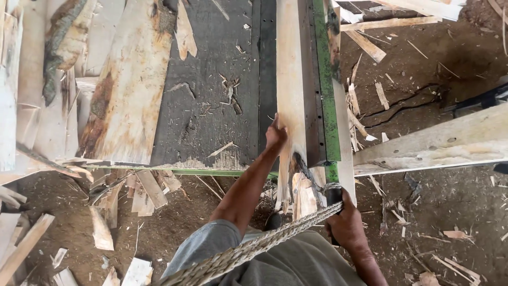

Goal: The person is using a manual lever-action cutter to slice thin strips of wood in a workshop.

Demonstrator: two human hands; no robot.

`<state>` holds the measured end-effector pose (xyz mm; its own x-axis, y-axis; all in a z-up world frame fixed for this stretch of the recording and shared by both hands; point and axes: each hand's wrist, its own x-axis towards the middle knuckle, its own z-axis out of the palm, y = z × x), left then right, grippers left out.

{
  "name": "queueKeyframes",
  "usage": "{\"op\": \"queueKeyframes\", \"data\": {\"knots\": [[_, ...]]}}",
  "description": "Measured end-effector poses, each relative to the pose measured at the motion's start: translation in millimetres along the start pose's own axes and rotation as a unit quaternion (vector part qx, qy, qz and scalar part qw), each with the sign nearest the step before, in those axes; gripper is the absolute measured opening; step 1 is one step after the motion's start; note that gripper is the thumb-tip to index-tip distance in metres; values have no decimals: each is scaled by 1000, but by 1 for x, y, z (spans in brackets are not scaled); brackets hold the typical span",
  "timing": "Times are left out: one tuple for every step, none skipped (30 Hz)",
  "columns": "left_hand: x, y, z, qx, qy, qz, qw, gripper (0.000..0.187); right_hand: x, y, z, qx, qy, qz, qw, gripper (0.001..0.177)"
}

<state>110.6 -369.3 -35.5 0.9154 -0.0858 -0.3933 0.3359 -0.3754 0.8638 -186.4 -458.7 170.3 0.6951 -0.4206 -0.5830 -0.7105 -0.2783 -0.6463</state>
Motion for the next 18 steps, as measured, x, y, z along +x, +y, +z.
{"op": "queueKeyframes", "data": {"knots": [[4, -5, 5, 22, 6, 2, 1000, 73, 2, 2, 3, -10, 5, -1, 1000, 66], [6, -10, 12, 45, 9, 3, 999, 73, 2, 6, 5, -19, 12, 0, 1000, 68], [7, -10, 13, 44, 7, 1, 999, 73, 3, 9, 7, -21, 12, 3, 1000, 68], [8, -10, 14, 30, 12, 15, 999, 72, 5, 12, 8, -28, 17, -8, 999, 69], [9, -10, 14, 15, 17, 30, 999, 71, 7, 15, 10, -36, 23, -19, 999, 71], [9, -7, 13, 14, 17, 28, 999, 71, 7, 14, 9, -38, 22, -18, 999, 71], [10, -5, 12, 17, -3, 14, 1000, 72, 7, 13, 8, -58, 26, -21, 998, 73], [11, -2, 10, 21, -23, 1, 1000, 73, 7, 12, 9, -77, 30, -25, 996, 75], [15, -6, 13, 21, -23, -1, 1000, 73, 8, 12, 8, -78, 29, -24, 996, 75], [18, -12, 15, 39, -13, 21, 999, 75, 6, 11, 8, -77, 26, -28, 996, 77], [21, -18, 17, 57, -4, 43, 997, 76, 5, 11, 9, -75, 23, -32, 996, 79], [16, -8, 14, 55, -5, 42, 998, 76, 4, 10, 9, -77, 24, -31, 996, 79], [10, 1, 11, 37, -15, 26, 999, 76, 3, 9, 8, -78, 26, -26, 996, 83], [6, 11, 4, 17, -20, 10, 1000, 75, 4, 6, 8, -82, 24, -26, 996, 86], [2, 18, 1, 14, -16, 7, 1000, 75, 3, 3, 6, -86, 21, -28, 996, 86], [-1, 23, -4, 27, -23, -3, 999, 76, 1, 0, 7, -83, 24, -22, 996, 84], [-4, 29, -8, 41, -31, -14, 999, 77, 0, -3, 6, -79, 27, -16, 996, 83], [-2, 26, -7, 41, -30, -17, 999, 77, -4, -8, 5, -80, 23, -15, 996, 83]]}}
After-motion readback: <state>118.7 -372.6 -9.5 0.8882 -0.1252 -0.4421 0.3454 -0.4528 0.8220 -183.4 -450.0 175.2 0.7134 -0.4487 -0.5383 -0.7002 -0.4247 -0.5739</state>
